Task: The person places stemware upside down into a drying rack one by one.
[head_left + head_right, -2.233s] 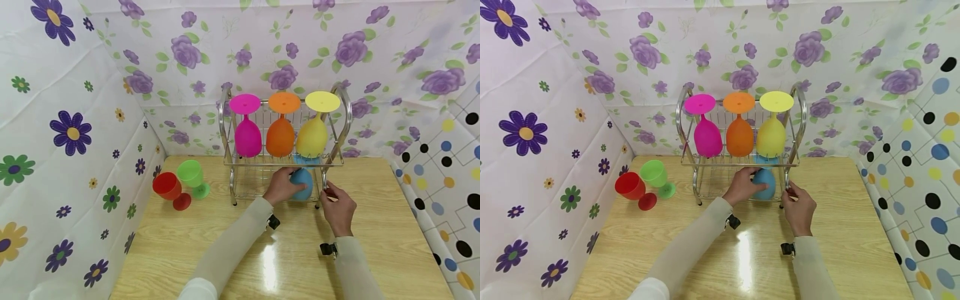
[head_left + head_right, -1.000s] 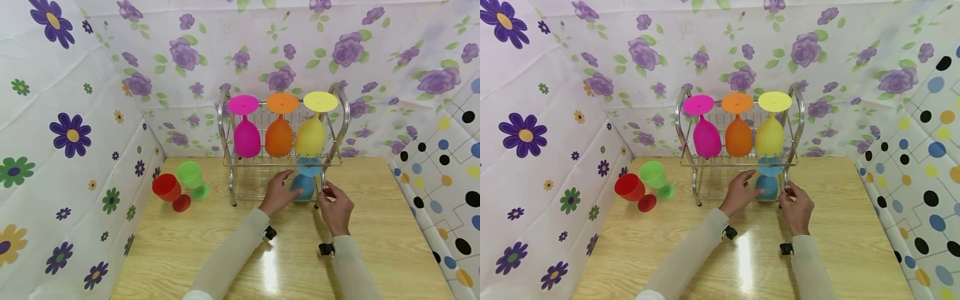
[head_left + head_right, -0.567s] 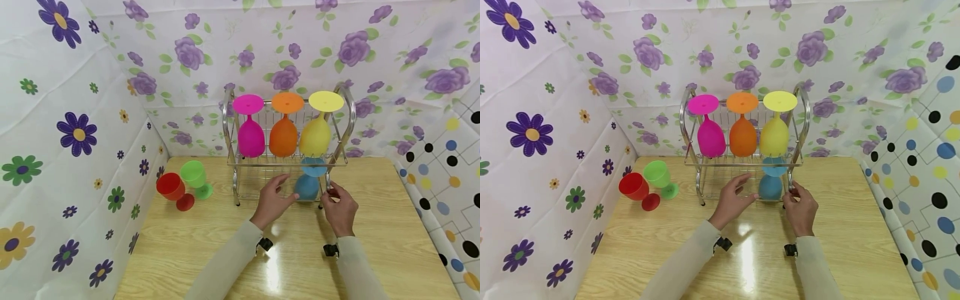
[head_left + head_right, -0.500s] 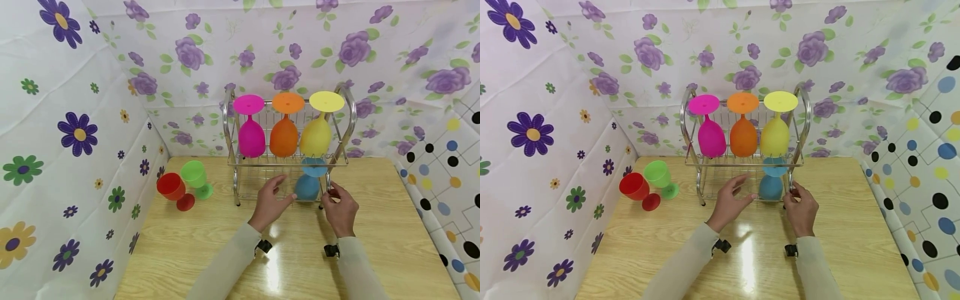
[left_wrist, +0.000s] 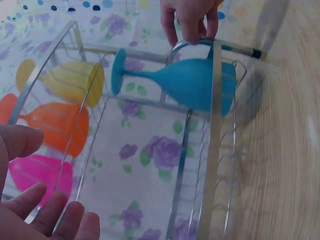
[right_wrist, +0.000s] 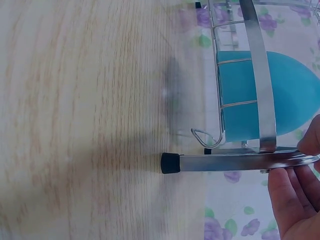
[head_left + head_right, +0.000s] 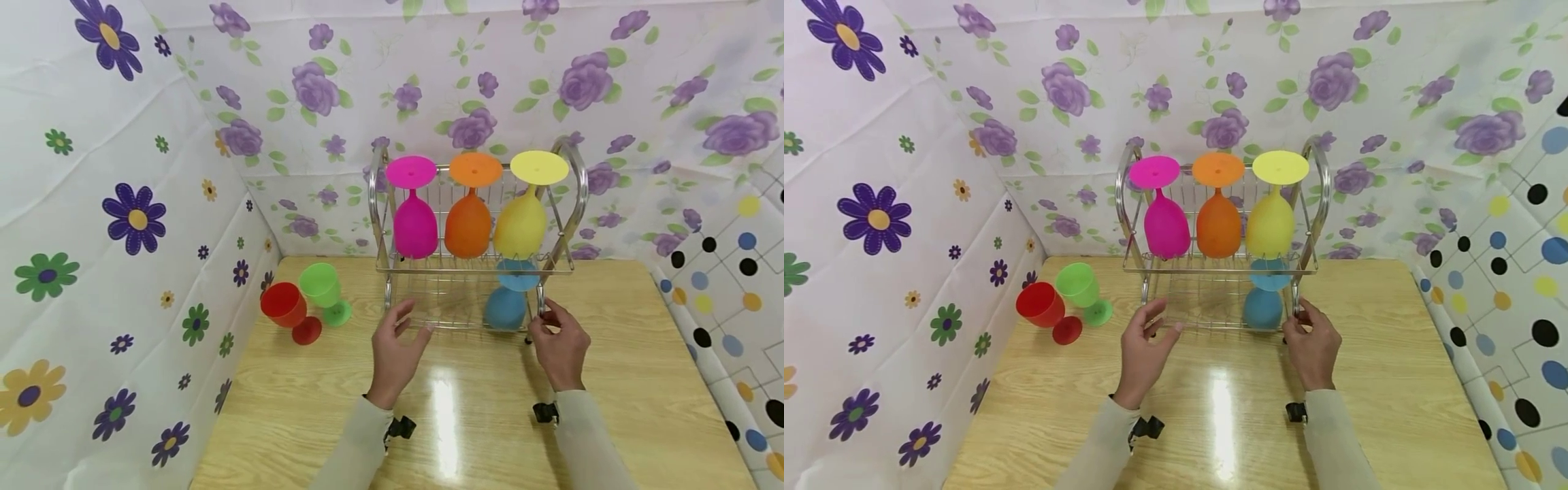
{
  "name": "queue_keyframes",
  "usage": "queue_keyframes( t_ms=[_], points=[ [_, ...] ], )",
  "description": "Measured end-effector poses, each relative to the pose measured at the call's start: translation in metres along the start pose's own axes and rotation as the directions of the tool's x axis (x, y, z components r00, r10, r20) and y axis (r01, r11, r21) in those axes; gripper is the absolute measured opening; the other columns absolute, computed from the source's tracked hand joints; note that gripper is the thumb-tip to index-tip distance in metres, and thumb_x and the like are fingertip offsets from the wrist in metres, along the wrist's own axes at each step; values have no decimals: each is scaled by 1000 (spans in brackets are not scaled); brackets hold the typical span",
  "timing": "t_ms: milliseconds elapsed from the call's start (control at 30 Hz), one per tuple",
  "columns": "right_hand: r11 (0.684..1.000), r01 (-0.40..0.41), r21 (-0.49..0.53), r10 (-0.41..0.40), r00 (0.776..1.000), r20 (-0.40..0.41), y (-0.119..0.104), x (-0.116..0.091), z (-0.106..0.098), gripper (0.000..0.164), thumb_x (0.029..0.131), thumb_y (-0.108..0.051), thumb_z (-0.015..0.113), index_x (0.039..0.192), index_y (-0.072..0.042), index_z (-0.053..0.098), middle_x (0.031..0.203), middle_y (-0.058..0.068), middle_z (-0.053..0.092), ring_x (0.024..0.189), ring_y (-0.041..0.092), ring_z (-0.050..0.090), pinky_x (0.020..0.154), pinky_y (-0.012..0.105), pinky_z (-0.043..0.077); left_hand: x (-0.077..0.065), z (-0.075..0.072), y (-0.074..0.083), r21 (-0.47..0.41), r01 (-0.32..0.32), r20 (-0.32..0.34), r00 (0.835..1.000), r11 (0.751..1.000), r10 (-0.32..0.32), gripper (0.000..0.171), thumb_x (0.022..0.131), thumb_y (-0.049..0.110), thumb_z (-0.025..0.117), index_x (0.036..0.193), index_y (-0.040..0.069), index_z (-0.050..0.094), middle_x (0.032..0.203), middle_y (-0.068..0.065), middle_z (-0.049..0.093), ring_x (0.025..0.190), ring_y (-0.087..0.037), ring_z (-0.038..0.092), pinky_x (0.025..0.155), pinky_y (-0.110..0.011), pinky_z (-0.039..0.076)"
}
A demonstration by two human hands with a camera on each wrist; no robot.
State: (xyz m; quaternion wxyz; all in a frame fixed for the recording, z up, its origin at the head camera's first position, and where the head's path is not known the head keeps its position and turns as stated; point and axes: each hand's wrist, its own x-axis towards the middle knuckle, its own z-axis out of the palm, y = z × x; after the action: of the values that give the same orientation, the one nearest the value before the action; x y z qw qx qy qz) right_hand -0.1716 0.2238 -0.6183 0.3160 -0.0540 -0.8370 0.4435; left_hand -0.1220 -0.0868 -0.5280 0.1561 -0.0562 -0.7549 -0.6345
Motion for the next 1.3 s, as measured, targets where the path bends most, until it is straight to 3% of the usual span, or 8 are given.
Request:
queue_keyframes(
  t_ms=[200,400,567,800,900,1033,1167,1300],
  points=[
    [1000,-7,4,7,1000,7,-1,0,-2,43,94,-8,71,137,-17,73,100,12,79,89,8,70,75,-1,49,-4,-34,6,-16,-4,-143,990,1000,2,51,94,19,83,140,9,63,141,-6,66,136,-31,60,111,-55,54],
    [1000,-20,0,20,1000,16,-2,0,-1,43,94,-8,71,137,-16,73,100,12,79,90,3,67,75,-2,48,-8,-71,6,18,3,-267,964,1000,2,52,94,16,83,141,9,63,141,-6,64,134,-22,59,111,-30,54],
    [1000,-19,6,19,1000,19,0,-1,-2,44,94,-8,71,138,-16,72,100,13,79,90,18,73,76,-1,49,-12,-97,-4,40,24,-406,914,999,-5,48,94,12,82,137,1,63,133,-4,67,125,-17,61,105,-22,55],
    [1000,-18,1,18,1000,13,1,-2,-2,44,94,-7,72,138,-15,72,100,12,79,91,18,72,76,2,52,-12,-128,-22,21,96,-603,795,995,-64,50,93,14,83,137,0,62,131,-8,65,121,-18,61,99,-17,56],
    [1000,-27,-11,27,1000,7,0,-2,-2,43,94,-7,71,137,-14,73,101,13,79,91,19,72,76,-1,49,-10,-139,-31,33,144,-646,758,989,-89,55,93,18,84,141,5,60,137,-9,63,125,-17,56,104,-23,55],
    [1000,-22,-11,22,1000,-16,-1,-1,-2,42,94,-5,71,135,-12,74,102,14,79,91,27,73,76,-6,43,-2,-150,-48,25,188,-679,724,982,-121,60,92,18,83,145,5,57,142,-10,59,130,-19,52,111,-40,53],
    [1000,-8,6,8,1000,-19,-1,-1,0,43,94,-4,71,135,-12,74,103,16,78,93,33,74,77,-6,42,3,-160,-65,-5,172,-698,705,985,-127,67,91,16,85,148,5,52,145,-9,55,135,-19,50,117,-50,48],
    [1000,-21,17,21,1000,-9,-2,-1,1,43,94,-5,72,136,-15,73,105,15,78,93,23,74,77,-4,46,6,-165,-81,-18,184,-688,711,983,-146,76,89,21,88,153,15,47,151,-2,49,141,-18,45,122,-49,44]
  ],
)
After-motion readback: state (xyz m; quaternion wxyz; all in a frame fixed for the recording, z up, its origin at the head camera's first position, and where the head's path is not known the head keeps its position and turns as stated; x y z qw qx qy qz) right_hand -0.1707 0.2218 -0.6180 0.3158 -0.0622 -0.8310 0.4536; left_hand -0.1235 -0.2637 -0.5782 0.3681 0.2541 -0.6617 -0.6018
